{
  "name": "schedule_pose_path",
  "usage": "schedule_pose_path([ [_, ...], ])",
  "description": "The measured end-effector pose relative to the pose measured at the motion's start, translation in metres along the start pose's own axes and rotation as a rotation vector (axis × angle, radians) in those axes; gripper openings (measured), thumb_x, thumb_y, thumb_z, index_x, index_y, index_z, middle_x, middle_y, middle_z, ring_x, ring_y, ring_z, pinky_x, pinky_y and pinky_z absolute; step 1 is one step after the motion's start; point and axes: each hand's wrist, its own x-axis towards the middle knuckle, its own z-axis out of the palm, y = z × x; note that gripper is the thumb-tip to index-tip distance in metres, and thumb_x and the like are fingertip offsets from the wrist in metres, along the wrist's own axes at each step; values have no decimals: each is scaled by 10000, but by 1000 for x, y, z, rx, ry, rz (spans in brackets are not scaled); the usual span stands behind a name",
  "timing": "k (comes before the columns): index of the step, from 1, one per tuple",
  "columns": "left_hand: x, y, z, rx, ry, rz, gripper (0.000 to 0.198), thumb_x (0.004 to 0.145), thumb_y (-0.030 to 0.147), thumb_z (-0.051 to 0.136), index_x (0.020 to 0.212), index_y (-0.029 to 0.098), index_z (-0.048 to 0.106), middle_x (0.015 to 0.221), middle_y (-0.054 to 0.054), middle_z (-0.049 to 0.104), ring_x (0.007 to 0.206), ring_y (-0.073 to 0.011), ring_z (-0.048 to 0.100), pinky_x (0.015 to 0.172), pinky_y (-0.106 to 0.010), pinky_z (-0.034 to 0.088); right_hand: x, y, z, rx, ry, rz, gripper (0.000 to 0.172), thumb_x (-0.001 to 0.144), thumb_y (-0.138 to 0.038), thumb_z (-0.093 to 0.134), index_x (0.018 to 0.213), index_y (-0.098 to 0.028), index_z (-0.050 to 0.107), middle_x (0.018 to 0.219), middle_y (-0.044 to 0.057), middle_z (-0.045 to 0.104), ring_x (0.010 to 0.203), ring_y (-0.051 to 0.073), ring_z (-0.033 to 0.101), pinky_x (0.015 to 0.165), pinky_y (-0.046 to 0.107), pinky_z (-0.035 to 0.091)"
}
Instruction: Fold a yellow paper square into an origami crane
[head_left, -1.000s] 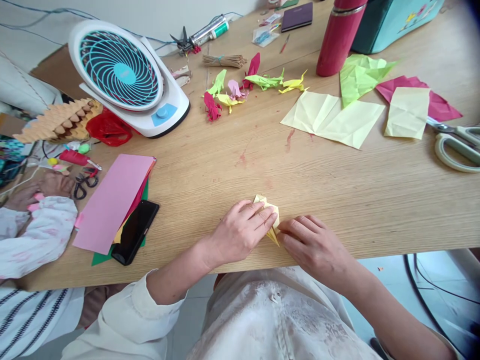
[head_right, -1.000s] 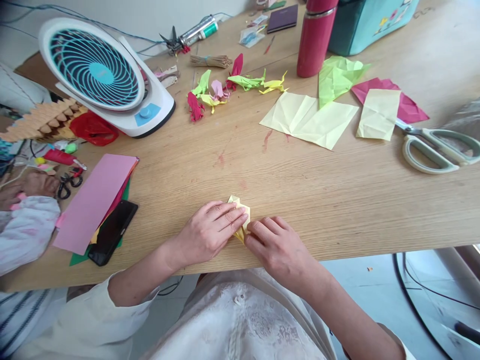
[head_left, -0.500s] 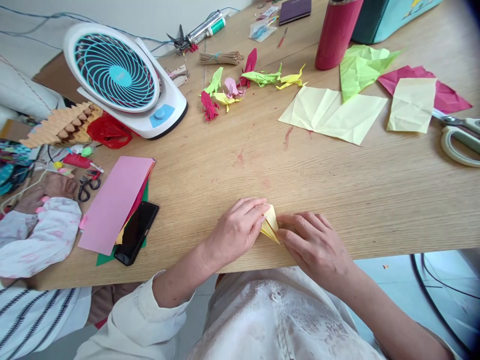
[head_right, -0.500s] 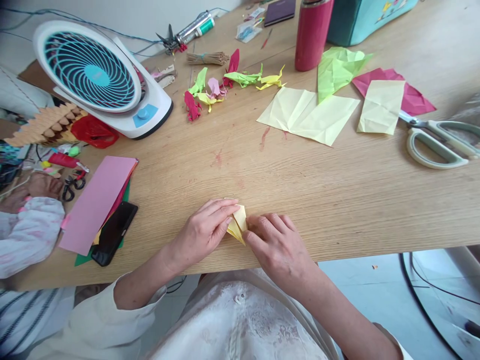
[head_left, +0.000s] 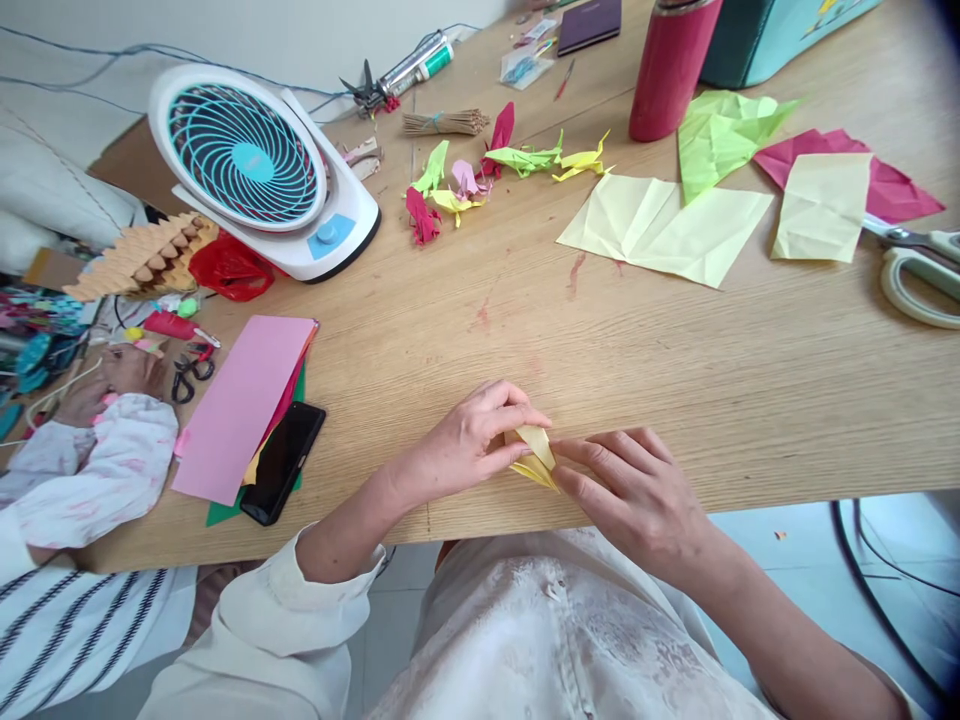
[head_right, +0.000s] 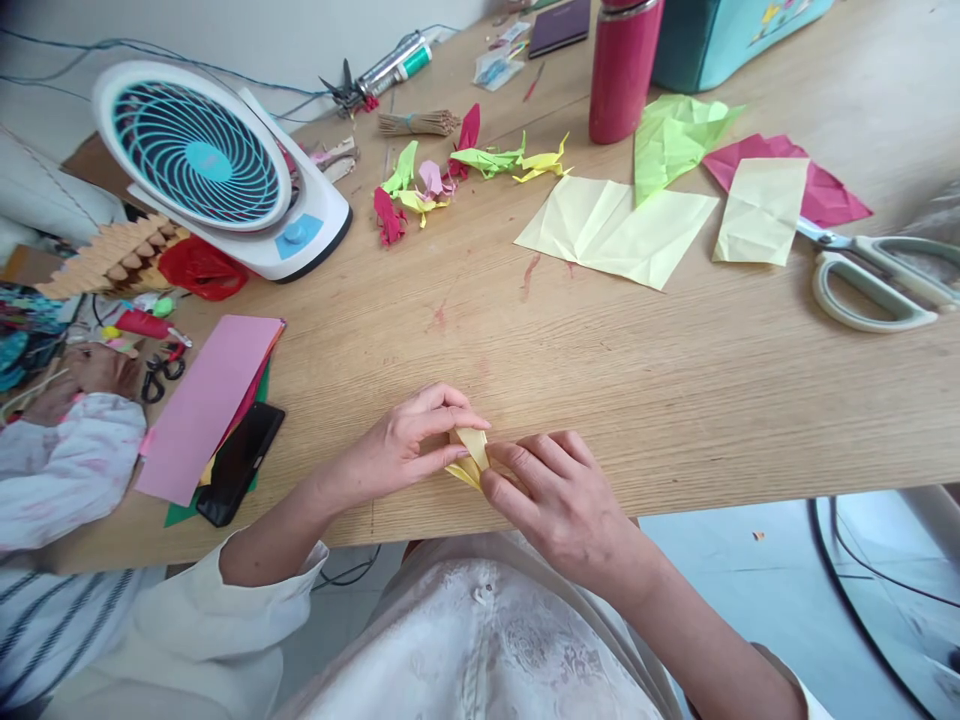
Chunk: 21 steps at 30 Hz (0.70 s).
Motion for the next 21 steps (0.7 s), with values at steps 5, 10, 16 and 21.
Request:
schedule_pose_path([
  [5, 0, -4, 3, -1, -35, 56, 295, 904, 114, 621, 1176, 210, 682, 1075, -74, 613, 1039, -177, 630, 908, -298, 545, -1, 1, 0, 21, -19, 14, 224, 982, -111, 470, 1108, -214, 624, 1221, 63, 707, 960, 213, 593, 762, 386, 372],
  [10, -3, -9, 6, 97, 12, 149, 202, 968, 156, 560, 1119, 180, 690, 1083, -82, 677, 1022, -168, 647, 905, -296, 539, 1, 2, 0, 4, -23, -18, 180, 990, -125, 480, 1058, -185, 636, 1177, 77, 706, 945, 215, 574, 755, 380, 372],
  [16, -22, -2, 17, 398, 44, 345, 308, 990, 335, 560, 1195, 128, 663, 1191, -99, 724, 1141, -246, 627, 975, -405, 513, 3, 3, 2, 38, -66, -73, 189, 987, -94, 475, 1012, -149, 654, 1098, 93, 706, 919, 205, 558, 748, 372, 372],
  [21, -37, 10, 30, 500, -11, 325, 524, 1041, 481, 387, 1286, 77, 613, 1343, -149, 650, 1296, -262, 553, 1073, -443, 436, 3, 4, 2, 61, -85, -73, 188, 972, -83, 485, 969, -154, 659, 933, 78, 680, 819, 193, 518, 714, 361, 355],
])
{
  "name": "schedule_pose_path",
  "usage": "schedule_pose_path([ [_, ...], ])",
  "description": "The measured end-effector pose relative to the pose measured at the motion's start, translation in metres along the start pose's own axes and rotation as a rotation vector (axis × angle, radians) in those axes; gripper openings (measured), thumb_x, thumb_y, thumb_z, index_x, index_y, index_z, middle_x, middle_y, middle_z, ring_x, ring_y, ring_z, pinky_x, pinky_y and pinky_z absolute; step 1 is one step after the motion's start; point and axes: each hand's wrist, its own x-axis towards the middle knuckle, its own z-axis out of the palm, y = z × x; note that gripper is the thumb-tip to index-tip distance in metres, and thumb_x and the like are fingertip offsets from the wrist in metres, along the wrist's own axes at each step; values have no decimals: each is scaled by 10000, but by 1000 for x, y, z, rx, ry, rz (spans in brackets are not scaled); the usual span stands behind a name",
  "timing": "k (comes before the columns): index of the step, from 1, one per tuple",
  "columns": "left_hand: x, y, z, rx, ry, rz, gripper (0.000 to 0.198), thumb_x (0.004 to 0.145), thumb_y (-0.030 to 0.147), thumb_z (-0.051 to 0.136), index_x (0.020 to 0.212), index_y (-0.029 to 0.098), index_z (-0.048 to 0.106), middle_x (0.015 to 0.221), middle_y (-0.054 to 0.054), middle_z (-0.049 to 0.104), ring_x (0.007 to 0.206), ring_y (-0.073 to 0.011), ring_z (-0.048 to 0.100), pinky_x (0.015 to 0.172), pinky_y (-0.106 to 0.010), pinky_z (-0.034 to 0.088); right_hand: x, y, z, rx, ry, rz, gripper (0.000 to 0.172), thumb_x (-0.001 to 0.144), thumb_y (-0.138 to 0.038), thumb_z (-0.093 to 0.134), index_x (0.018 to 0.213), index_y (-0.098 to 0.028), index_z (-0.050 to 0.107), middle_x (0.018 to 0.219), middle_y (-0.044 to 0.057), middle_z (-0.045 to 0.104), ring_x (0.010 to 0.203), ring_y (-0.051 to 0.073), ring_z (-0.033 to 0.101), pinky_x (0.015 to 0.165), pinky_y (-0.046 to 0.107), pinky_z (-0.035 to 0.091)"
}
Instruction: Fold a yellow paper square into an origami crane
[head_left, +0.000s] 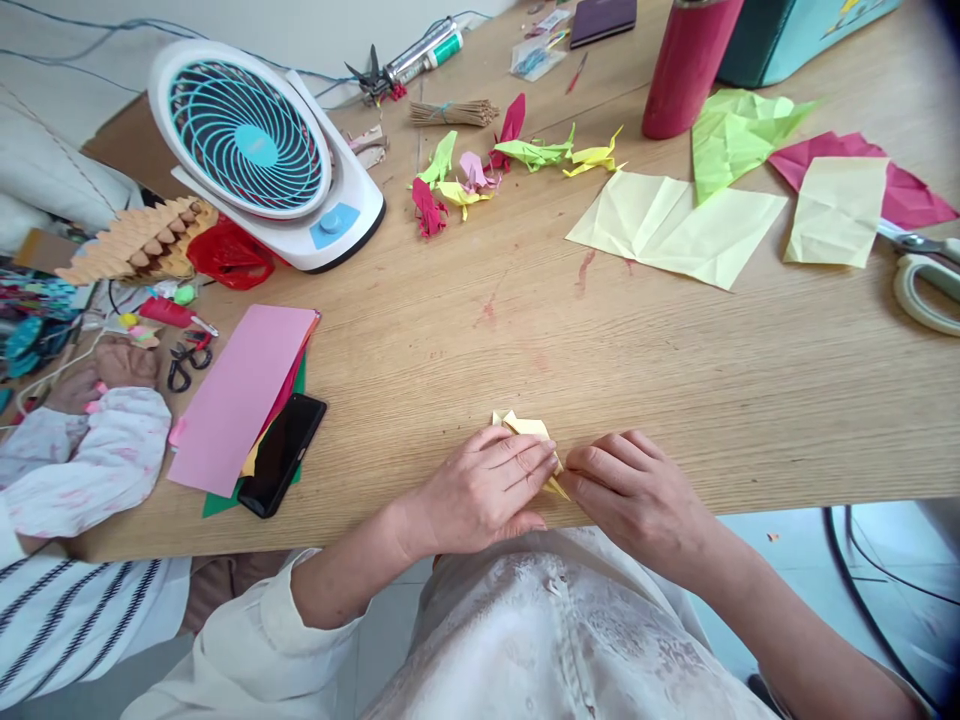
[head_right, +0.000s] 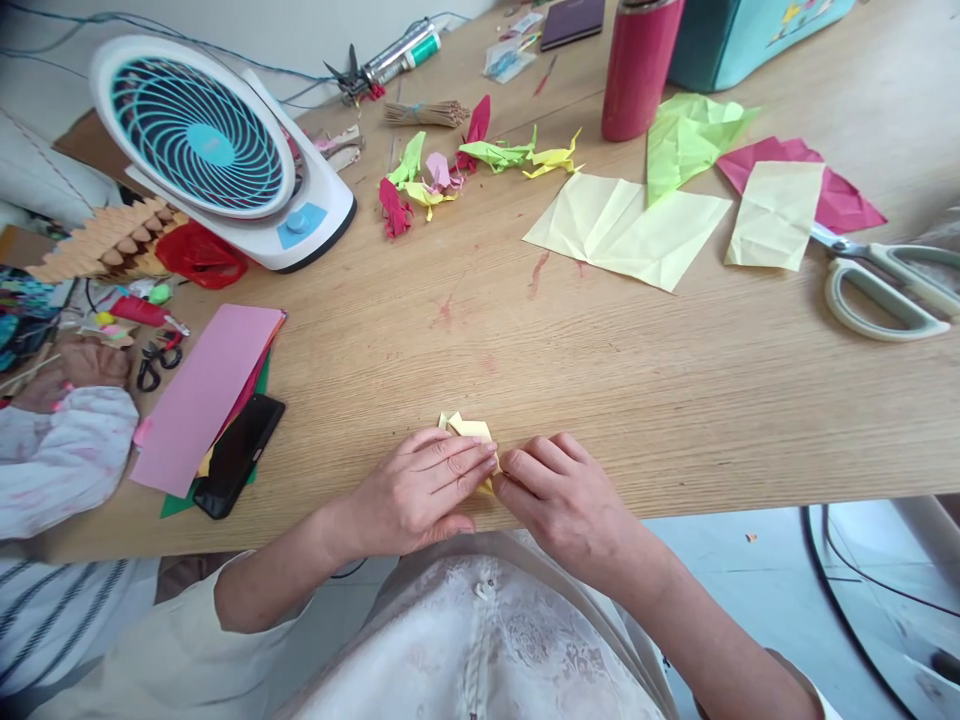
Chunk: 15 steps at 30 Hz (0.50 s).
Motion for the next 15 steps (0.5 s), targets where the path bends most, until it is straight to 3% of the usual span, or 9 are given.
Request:
schedule_pose_path([
  [7, -2, 17, 4, 137, -33, -61, 605, 1049, 519, 311, 1303, 54, 605, 1389, -172, 612, 1343, -283, 507, 1041, -471, 422, -2, 0, 2, 21, -26, -2, 152, 973, -101, 503, 959, -145, 648, 922, 66, 654, 810, 184, 489, 730, 348, 348],
  [12, 6, 32, 1, 237, -107, -170, 468, 1047, 343, 402, 1353, 27, 560, 1442, -163, 570, 1386, -272, 463, 1087, -477, 374, -2, 1, 3, 22, -35, -1, 150, 969, -108, 515, 903, -160, 639, 931, 60, 655, 819, 182, 500, 741, 347, 342],
  [15, 9, 38, 1, 249, -121, -219, 460, 1039, 329, 413, 1339, 19, 571, 1448, -161, 564, 1395, -274, 453, 1107, -487, 342, -2, 0, 3, 17, -37, 4, 148, 964, -122, 531, 856, -165, 623, 923, 56, 656, 809, 180, 498, 736, 348, 341],
])
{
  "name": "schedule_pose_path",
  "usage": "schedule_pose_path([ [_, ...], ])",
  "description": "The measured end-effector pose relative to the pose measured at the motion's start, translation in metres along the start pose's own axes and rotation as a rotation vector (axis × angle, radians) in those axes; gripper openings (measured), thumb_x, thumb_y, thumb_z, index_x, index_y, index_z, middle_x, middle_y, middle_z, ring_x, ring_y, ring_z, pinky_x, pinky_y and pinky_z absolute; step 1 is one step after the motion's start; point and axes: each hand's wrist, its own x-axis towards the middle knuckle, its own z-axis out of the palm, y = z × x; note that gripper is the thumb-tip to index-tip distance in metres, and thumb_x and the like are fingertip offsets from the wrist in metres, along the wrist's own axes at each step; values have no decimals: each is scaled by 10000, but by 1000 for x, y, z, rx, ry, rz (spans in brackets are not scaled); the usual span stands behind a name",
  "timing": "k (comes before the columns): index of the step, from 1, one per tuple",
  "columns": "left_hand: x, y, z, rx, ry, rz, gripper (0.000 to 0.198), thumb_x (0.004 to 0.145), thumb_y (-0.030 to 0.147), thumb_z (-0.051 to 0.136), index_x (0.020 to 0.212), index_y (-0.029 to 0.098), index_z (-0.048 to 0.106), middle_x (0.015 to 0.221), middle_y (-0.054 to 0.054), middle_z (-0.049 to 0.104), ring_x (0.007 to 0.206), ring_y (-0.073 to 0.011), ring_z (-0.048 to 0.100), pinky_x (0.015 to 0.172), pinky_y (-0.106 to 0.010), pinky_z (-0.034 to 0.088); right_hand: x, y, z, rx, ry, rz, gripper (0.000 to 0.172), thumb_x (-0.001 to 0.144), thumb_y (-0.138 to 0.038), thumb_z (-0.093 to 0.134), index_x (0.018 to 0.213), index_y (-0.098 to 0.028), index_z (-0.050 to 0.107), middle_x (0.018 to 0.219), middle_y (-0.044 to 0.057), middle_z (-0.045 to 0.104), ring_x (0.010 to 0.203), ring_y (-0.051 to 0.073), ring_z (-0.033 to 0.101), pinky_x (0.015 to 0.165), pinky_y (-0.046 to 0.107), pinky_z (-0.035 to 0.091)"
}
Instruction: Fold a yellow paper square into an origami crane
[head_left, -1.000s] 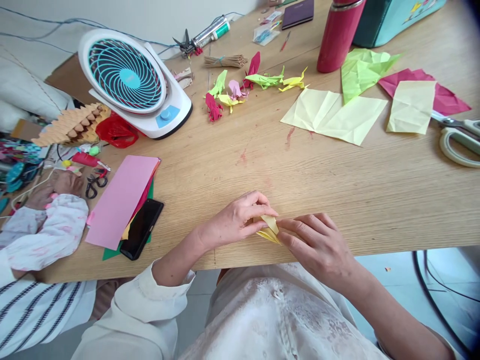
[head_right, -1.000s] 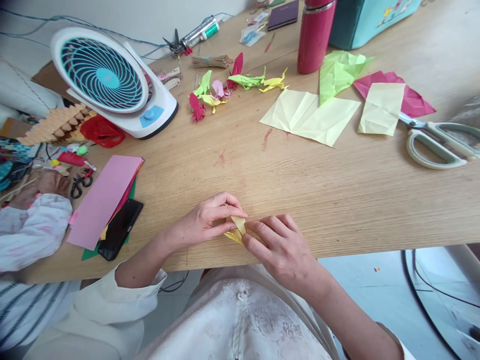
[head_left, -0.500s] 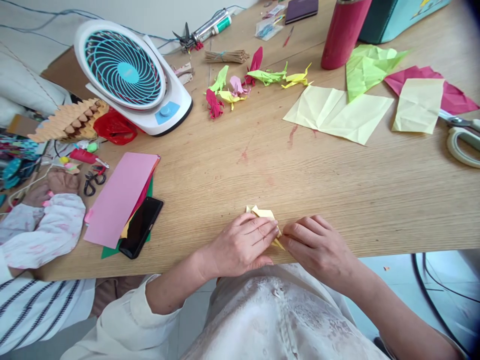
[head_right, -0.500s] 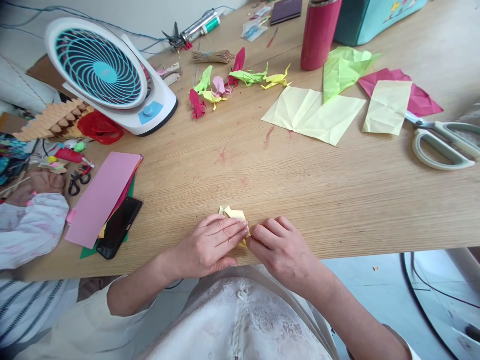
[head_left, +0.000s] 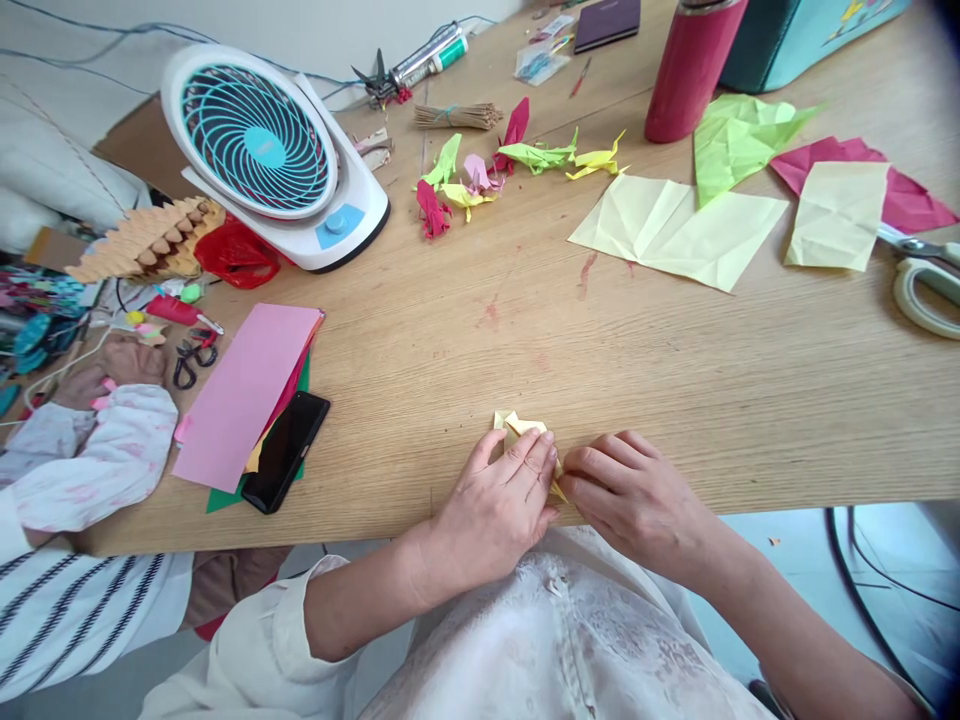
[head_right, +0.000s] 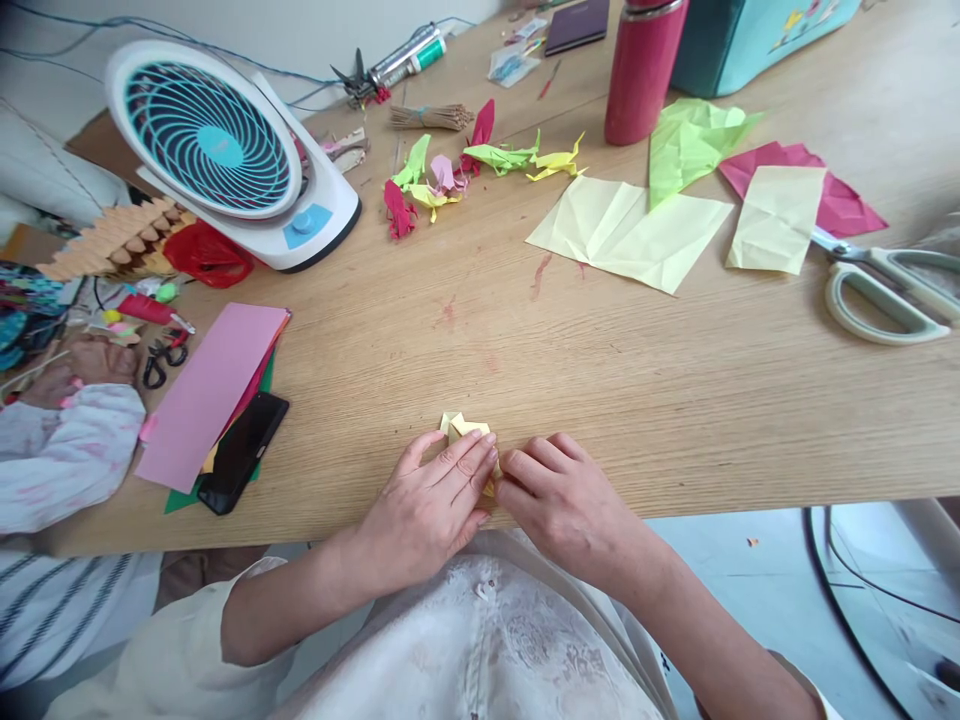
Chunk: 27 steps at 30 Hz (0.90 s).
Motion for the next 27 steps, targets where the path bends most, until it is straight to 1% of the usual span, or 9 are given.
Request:
schedule_pose_path([
  [4, 2, 5, 1, 26, -5, -42, 439, 1045, 306, 393, 1311, 19, 593, 1435, -172, 574, 1375, -271, 474, 1073, -485, 357, 1, -1, -1, -4, 6, -1, 161, 966, -140, 538, 820, -165, 603, 909, 52, 656, 811, 180, 500, 729, 349, 342],
  [9, 4, 10, 1, 85, -27, -114, 450, 1052, 305, 373, 1346, 26, 571, 1436, -182, 569, 1340, -277, 504, 1038, -477, 387, 1, -1, 0, -2, -3, 1, 171, 974, -132, 515, 838, -164, 614, 911, 55, 655, 826, 182, 511, 741, 353, 347],
  [14, 7, 16, 0, 116, -72, -146, 471, 1053, 293, 342, 1368, 16, 555, 1457, -190, 546, 1345, -283, 491, 1055, -482, 382, 0, -2, 0, 6, -4, -2, 206, 986, -135, 489, 824, -162, 612, 914, 60, 654, 815, 179, 501, 738, 353, 346],
  [18, 9, 21, -1, 138, -95, -168, 469, 1035, 252, 360, 1384, -8, 533, 1454, -197, 547, 1338, -287, 495, 1070, -487, 368, 1, -2, 0, 26, 3, -7, 223, 995, -134, 470, 821, -161, 606, 920, 62, 655, 802, 173, 493, 741, 347, 346],
  [23, 11, 23, 2, 135, -86, -187, 466, 1007, 226, 374, 1376, -4, 541, 1461, -207, 536, 1357, -298, 473, 1072, -506, 358, 1, -1, 1, 38, 4, -11, 224, 996, -126, 468, 822, -162, 605, 947, 67, 662, 801, 170, 493, 748, 345, 346],
  [27, 12, 21, 4, 88, -60, -235, 459, 998, 221, 377, 1363, 2, 550, 1451, -200, 549, 1342, -279, 492, 1076, -505, 346, 0, -1, 1, 39, 4, -14, 223, 999, -133, 465, 834, -160, 612, 951, 70, 667, 819, 178, 512, 746, 348, 353],
])
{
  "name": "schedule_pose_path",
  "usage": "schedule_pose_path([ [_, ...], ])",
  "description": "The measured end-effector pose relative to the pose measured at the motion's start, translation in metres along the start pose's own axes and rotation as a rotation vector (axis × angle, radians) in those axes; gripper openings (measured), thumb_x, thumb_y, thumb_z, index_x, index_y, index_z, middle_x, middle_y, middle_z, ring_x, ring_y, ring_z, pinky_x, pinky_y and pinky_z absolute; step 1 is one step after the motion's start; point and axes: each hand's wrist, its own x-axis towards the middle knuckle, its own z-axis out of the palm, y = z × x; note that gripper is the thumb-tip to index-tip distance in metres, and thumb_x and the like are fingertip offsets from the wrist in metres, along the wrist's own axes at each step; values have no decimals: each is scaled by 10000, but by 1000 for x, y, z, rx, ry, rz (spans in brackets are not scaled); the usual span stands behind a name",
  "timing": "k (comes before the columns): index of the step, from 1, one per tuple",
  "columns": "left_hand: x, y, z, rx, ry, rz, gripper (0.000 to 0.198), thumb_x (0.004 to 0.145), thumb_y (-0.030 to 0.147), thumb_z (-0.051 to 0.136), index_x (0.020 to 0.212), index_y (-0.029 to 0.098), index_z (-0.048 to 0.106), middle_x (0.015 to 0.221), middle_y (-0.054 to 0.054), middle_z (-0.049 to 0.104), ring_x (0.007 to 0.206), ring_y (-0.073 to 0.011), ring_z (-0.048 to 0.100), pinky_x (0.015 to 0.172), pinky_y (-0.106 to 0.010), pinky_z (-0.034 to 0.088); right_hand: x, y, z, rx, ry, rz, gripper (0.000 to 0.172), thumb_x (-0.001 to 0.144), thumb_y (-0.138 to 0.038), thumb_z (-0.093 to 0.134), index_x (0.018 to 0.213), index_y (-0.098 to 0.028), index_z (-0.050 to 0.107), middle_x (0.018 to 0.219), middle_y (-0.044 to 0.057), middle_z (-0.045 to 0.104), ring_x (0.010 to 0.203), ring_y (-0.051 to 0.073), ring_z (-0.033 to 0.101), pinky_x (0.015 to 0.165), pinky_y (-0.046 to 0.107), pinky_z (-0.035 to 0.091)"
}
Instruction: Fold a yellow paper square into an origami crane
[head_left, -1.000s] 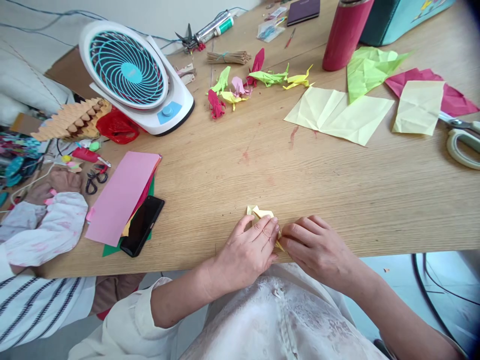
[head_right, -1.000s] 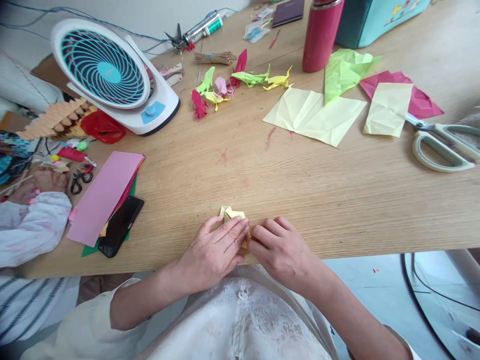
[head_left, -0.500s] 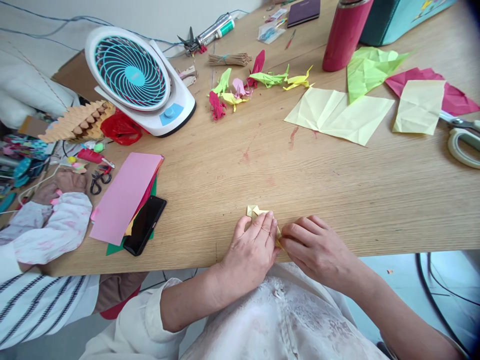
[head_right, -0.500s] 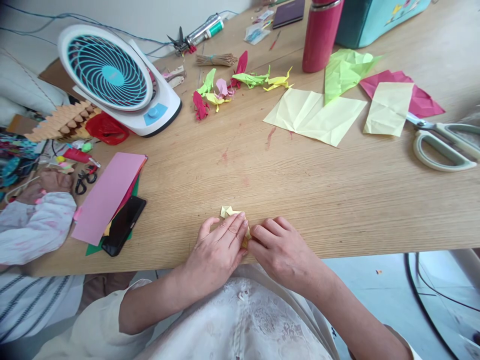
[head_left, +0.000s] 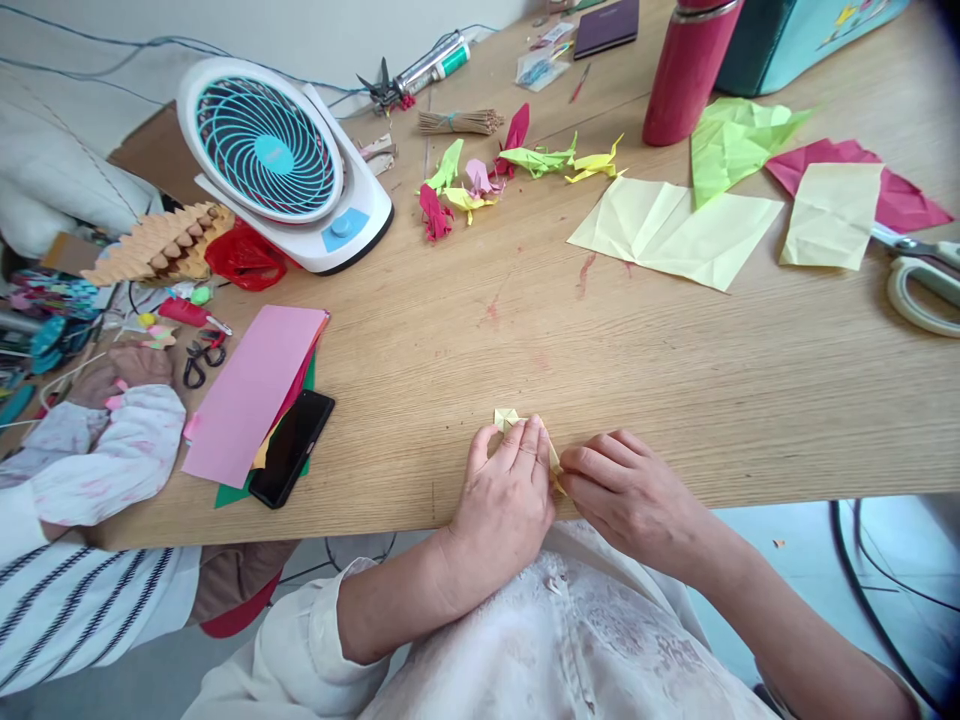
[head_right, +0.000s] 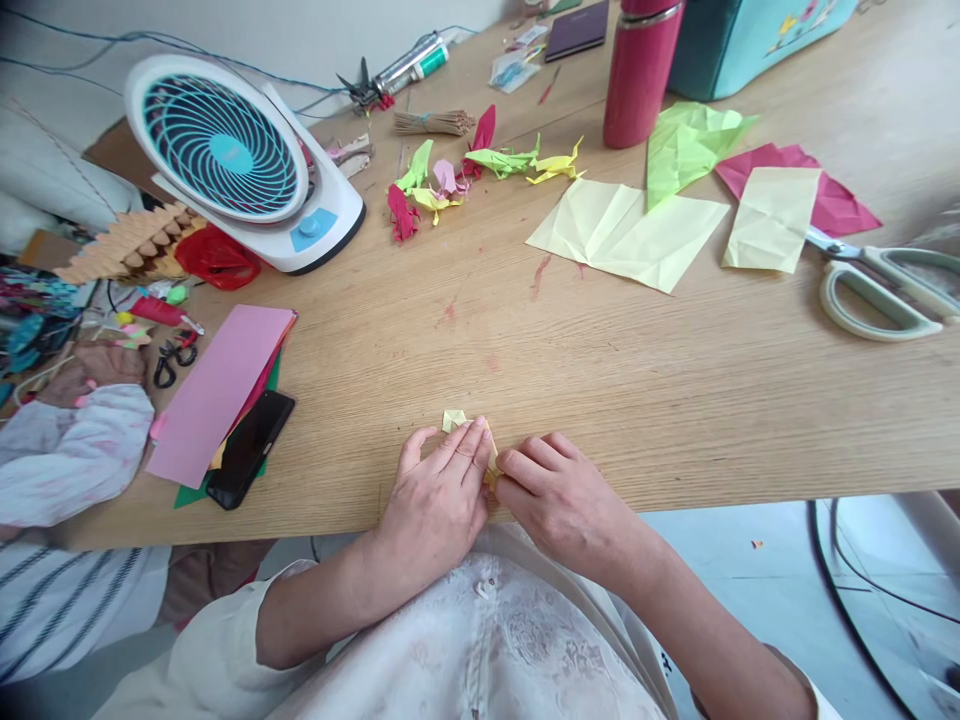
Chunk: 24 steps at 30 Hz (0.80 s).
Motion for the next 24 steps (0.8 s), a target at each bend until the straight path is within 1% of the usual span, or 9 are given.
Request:
schedule_pose_path([
  [7, 4, -6, -5, -145, 10, -52, 410, 991, 209, 406, 1333, 49, 566, 1408, -148, 602, 1283, -236, 537, 1088, -506, 306, -2, 1, 1, -28, -15, 3, 189, 982, -122, 482, 836, -159, 596, 1141, 108, 666, 948, 200, 568, 803, 362, 397],
  [13, 9, -17, -11, -253, -20, -78, 351, 954, 181, 469, 1279, 113, 584, 1299, -97, 663, 1222, -224, 562, 1085, -499, 297, -1, 0, 0, -54, -60, 24, 156, 959, -112, 499, 850, -166, 596, 1189, 119, 667, 1008, 220, 584, 826, 371, 425],
  [19, 8, -27, -9, -276, -55, -37, 336, 985, 198, 431, 1288, 151, 568, 1304, -96, 646, 1221, -223, 554, 1088, -516, 286, 1, 0, 0, -42, -58, 33, 139, 962, -124, 508, 863, -178, 591, 1240, 113, 671, 1125, 242, 563, 879, 386, 438],
  [21, 8, -27, -8, -267, -61, -32, 335, 981, 198, 438, 1288, 156, 564, 1307, -95, 639, 1227, -226, 548, 1090, -518, 283, 1, -1, -1, -37, -49, 31, 144, 975, -133, 502, 867, -174, 587, 1248, 107, 672, 1119, 238, 566, 879, 382, 434],
  [24, 8, -27, -8, -248, -58, -30, 329, 969, 188, 455, 1277, 160, 564, 1302, -90, 632, 1224, -223, 543, 1077, -502, 300, 1, -2, -2, -29, -29, 19, 164, 987, -124, 486, 870, -166, 592, 1185, 99, 696, 1085, 229, 578, 855, 370, 427],
])
